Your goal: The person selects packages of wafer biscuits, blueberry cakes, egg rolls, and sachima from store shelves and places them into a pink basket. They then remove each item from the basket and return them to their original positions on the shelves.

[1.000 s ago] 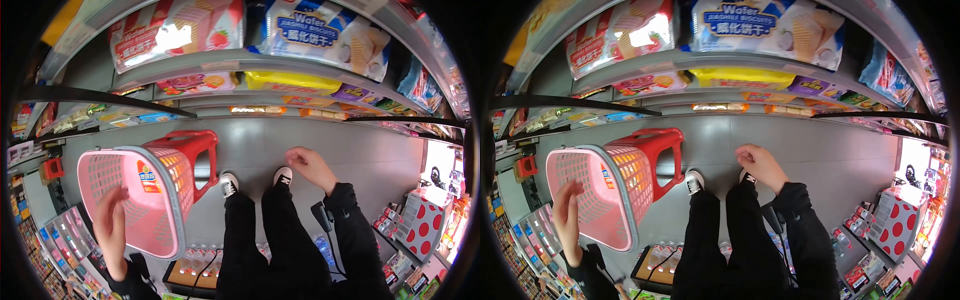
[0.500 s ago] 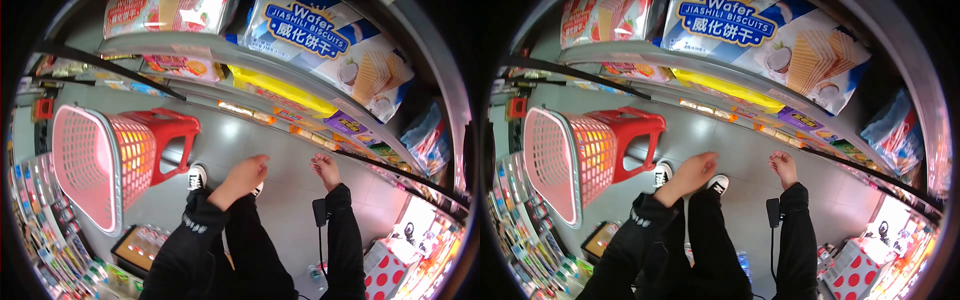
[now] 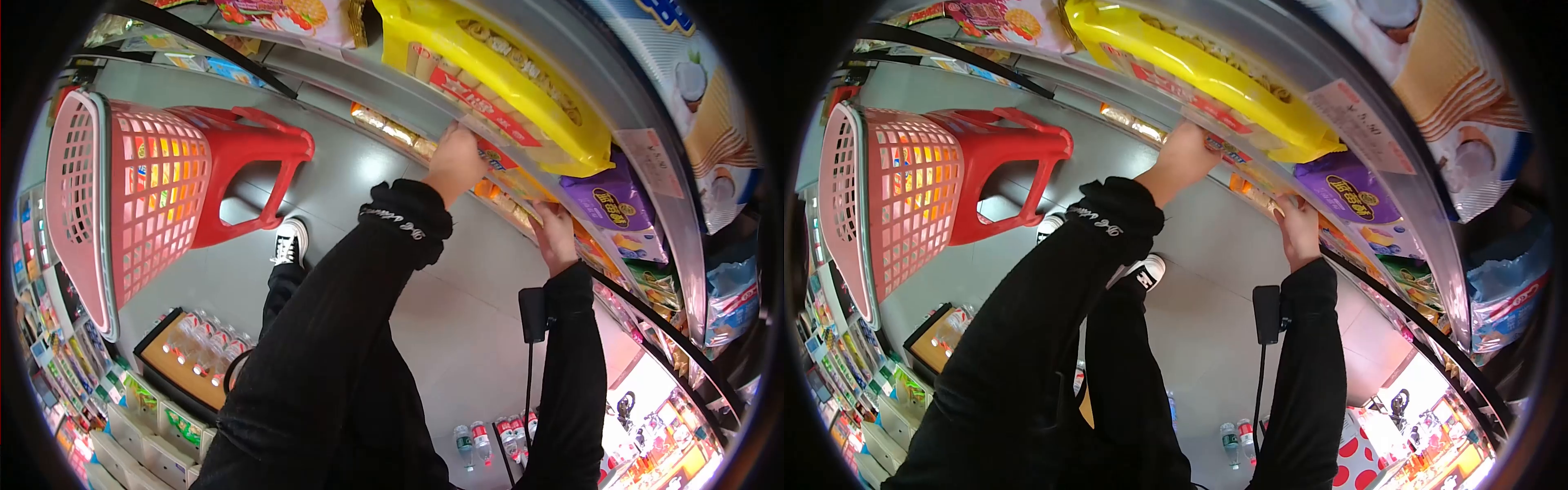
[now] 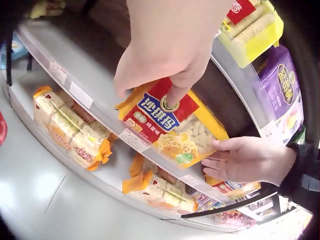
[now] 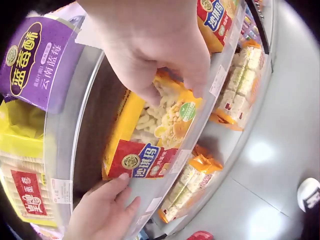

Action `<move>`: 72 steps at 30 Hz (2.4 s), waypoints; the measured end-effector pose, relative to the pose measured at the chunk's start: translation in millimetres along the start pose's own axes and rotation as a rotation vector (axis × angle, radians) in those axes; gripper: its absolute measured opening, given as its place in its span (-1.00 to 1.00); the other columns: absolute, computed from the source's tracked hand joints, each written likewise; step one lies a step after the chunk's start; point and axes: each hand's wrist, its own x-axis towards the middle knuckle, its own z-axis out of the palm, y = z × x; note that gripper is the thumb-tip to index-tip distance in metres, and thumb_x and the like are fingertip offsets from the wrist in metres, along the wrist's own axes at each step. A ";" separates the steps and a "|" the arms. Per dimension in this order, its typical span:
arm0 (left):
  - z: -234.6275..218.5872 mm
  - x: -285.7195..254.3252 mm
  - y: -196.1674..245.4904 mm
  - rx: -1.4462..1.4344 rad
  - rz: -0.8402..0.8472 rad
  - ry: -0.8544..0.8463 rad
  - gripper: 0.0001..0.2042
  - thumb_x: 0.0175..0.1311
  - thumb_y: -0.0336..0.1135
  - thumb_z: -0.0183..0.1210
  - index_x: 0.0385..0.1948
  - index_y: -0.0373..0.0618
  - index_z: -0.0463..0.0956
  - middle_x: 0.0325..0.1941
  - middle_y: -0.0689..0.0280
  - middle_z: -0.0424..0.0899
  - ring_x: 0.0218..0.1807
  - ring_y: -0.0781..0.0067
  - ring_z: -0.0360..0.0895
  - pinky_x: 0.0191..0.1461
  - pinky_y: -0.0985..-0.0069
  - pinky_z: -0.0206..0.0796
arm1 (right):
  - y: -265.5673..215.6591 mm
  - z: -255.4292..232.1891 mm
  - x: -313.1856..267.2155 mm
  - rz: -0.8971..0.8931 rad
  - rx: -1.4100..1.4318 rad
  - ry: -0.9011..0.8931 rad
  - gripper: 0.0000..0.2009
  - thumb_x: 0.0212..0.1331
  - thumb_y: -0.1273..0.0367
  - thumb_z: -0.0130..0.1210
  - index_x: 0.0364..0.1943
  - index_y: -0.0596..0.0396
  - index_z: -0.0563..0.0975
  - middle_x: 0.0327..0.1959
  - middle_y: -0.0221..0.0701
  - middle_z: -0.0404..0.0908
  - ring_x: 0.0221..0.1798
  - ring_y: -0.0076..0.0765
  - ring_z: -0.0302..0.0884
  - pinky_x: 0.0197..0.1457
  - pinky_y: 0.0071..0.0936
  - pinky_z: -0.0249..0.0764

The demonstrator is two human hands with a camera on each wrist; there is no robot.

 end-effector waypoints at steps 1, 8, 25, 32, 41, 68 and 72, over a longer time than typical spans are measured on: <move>3.7 1.3 -1.5 0.085 -0.041 -0.040 -0.46 -0.23 -0.46 0.22 -0.09 -0.28 0.24 -0.08 0.00 0.41 0.00 0.05 0.33 0.05 0.34 0.21 | -0.3 0.0 4.7 0.037 -0.007 -0.019 -0.61 0.02 0.42 0.06 -0.02 0.04 0.25 0.00 -0.55 0.24 0.03 -0.54 0.20 0.04 -0.47 0.18; 6.9 -5.5 -0.6 -0.253 -0.105 0.009 -0.48 -0.20 -0.45 0.20 -0.08 -0.25 0.25 -0.15 0.04 0.48 -0.03 0.09 0.38 0.00 0.39 0.25 | 7.6 0.2 7.6 -0.048 -0.009 -0.031 -0.65 0.04 0.38 0.08 -0.06 0.08 0.31 -0.12 -0.47 0.37 -0.09 -0.55 0.30 0.02 -0.57 0.22; -43.8 -130.0 4.2 -0.345 0.095 0.090 -0.43 -0.13 -0.54 0.19 0.03 -0.23 0.18 -0.04 0.11 0.33 0.07 0.24 0.26 0.12 0.47 0.09 | 29.3 24.4 -103.5 -0.391 -0.274 0.085 -0.62 0.01 0.55 0.06 -0.04 0.18 0.28 -0.13 -0.41 0.42 -0.07 -0.53 0.36 -0.01 -0.60 0.28; -184.3 -180.5 56.8 -0.232 0.198 0.100 -0.36 -0.19 -0.53 0.23 0.04 -0.12 0.16 0.15 0.07 0.08 0.21 0.15 0.06 0.21 0.30 -0.07 | -8.8 80.2 -189.1 -0.485 -0.319 0.052 -0.69 -0.16 0.60 0.12 -0.22 0.23 0.41 -0.23 -0.39 0.47 -0.19 -0.48 0.41 -0.07 -0.58 0.31; -393.6 -234.3 101.8 -0.754 -0.016 0.508 -0.49 0.17 -0.04 -0.10 0.08 -0.16 0.14 0.13 0.04 0.21 0.10 0.18 0.27 0.12 0.24 0.16 | -143.0 230.8 -303.1 -0.795 -0.398 -0.300 -0.68 -0.23 0.48 0.20 -0.29 0.30 0.47 -0.12 -0.09 0.44 -0.05 -0.08 0.41 0.00 -0.40 0.30; -526.3 -79.7 -123.4 0.132 -0.476 -0.179 -0.54 0.15 -0.06 0.01 -0.13 -0.34 0.30 -0.42 0.28 0.50 -0.40 0.60 0.42 -0.34 0.65 0.26 | -33.3 509.6 -250.8 -0.044 0.100 -0.319 -0.47 0.04 0.35 -0.03 0.00 0.45 0.07 -0.06 0.02 0.26 0.03 -0.09 0.26 0.07 -0.38 0.17; -534.5 -80.2 -97.1 -0.249 -0.687 -0.241 -0.55 0.17 -0.06 -0.01 -0.09 -0.30 0.29 -0.29 0.28 0.51 -0.31 0.56 0.45 -0.25 0.63 0.29 | -45.1 508.7 -254.2 -0.183 -0.050 -0.252 -0.44 0.05 0.33 -0.03 0.02 0.51 0.05 0.02 0.12 0.18 0.14 0.05 0.14 0.18 -0.36 0.06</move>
